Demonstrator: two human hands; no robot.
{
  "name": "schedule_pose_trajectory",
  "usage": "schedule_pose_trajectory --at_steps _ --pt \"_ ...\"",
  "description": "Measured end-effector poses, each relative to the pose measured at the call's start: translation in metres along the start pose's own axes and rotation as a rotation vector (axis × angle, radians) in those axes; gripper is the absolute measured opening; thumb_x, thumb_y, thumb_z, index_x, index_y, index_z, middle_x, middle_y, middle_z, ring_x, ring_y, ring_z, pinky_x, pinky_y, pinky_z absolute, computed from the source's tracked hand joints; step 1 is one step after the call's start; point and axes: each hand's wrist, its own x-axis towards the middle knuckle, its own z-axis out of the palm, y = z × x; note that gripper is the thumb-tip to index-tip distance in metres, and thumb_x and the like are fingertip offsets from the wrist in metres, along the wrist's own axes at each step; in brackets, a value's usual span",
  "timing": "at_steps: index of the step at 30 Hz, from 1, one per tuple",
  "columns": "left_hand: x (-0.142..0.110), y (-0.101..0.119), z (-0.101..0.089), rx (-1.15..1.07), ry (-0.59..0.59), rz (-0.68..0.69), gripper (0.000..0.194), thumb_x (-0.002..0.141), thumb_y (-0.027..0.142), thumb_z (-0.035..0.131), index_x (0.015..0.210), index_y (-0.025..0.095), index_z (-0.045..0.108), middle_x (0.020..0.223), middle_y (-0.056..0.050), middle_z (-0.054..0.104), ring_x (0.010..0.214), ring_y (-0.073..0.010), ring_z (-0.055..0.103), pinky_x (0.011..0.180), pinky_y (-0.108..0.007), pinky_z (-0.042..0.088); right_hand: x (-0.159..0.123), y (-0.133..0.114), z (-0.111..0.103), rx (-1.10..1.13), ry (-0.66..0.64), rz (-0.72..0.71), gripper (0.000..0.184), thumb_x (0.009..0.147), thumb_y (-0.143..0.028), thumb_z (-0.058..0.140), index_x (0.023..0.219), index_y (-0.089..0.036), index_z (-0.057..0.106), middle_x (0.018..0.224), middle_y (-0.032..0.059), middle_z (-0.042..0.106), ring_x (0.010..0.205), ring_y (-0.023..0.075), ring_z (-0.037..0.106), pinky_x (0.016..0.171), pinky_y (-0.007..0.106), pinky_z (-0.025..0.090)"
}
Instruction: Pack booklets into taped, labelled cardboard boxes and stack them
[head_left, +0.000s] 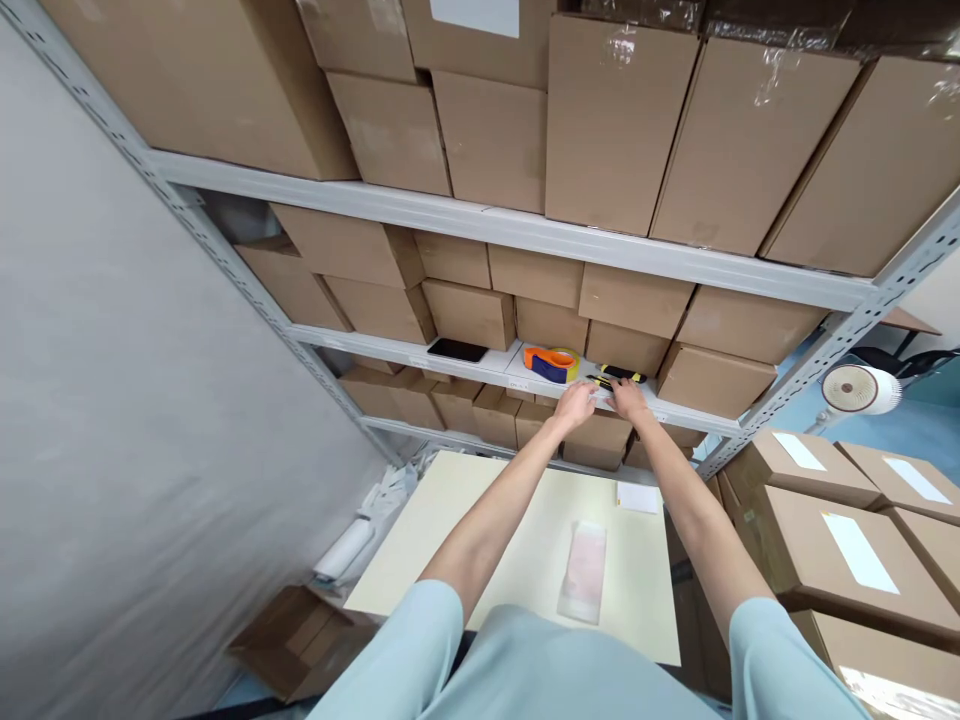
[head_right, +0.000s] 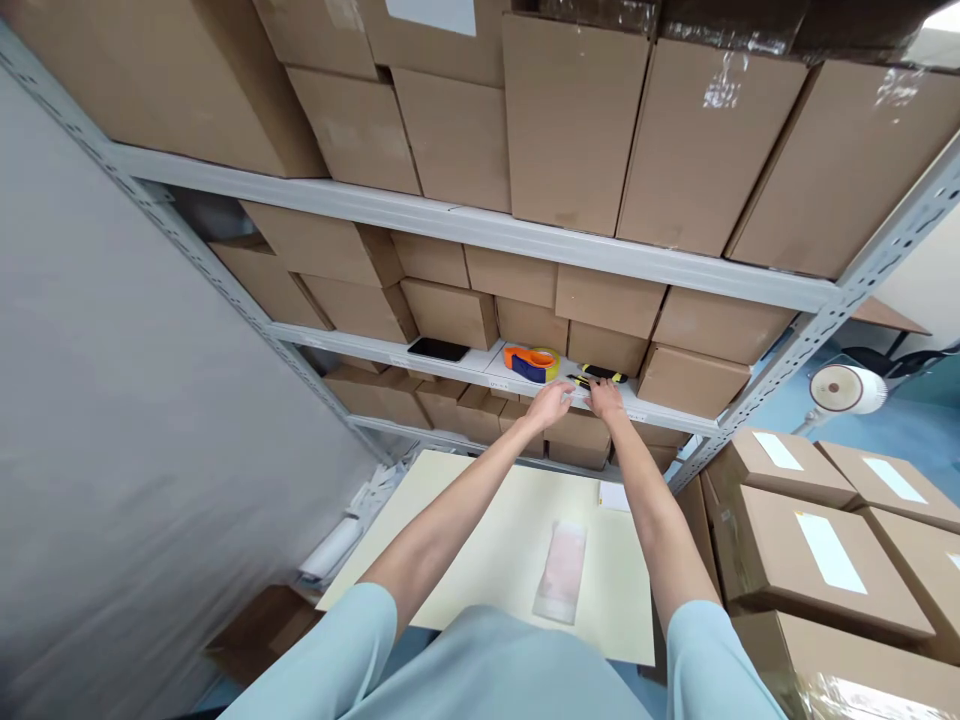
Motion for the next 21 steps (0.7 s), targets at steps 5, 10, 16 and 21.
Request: schedule_pose_trajectory --at_steps 5,10,16,21 --pt "-0.010 0.000 0.018 -0.036 -0.024 -0.019 0.035 0.100 0.014 0.063 0.130 0.020 0.080 0.131 -0.013 0.079 0.124 -0.0282 0.073 0.114 -0.037 0.054 -0.018 -0.001 0.008 0.037 0.053 -0.018 0.045 0.107 -0.026 0.059 0.151 -0.014 0.061 0.146 0.0212 0.065 0.139 0.0322 0.056 0.114 0.040 0.046" --pt "-0.047 -0.024 0.065 -0.111 -0.103 -0.107 0.032 0.107 0.025 0.057 0.127 0.022 0.082 0.128 -0.011 0.082 0.121 -0.0294 0.075 0.110 -0.037 0.055 -0.062 -0.011 0.059 0.175 0.140 -0.031 0.045 0.111 -0.032 0.053 0.152 -0.016 0.059 0.146 0.0210 0.063 0.137 0.0347 0.056 0.109 0.044 0.052" --pt "-0.151 -0.095 0.154 -0.136 -0.345 -0.364 0.031 0.104 0.019 0.059 0.122 0.022 0.083 0.125 -0.010 0.083 0.120 -0.0283 0.076 0.108 -0.035 0.055 -0.137 -0.021 0.176 0.331 -0.082 0.008 0.039 0.107 -0.032 0.062 0.143 -0.017 0.067 0.138 0.0183 0.068 0.131 0.0350 0.060 0.105 0.045 0.056" --pt "-0.234 -0.141 0.208 -0.100 -0.550 -0.537 0.030 0.101 0.014 0.058 0.114 0.022 0.084 0.123 -0.009 0.084 0.116 -0.0261 0.076 0.105 -0.032 0.056 -0.204 -0.023 0.267 0.384 -0.363 0.178 0.039 0.103 -0.034 0.070 0.139 -0.019 0.069 0.135 0.0147 0.070 0.126 0.0326 0.065 0.100 0.042 0.058"
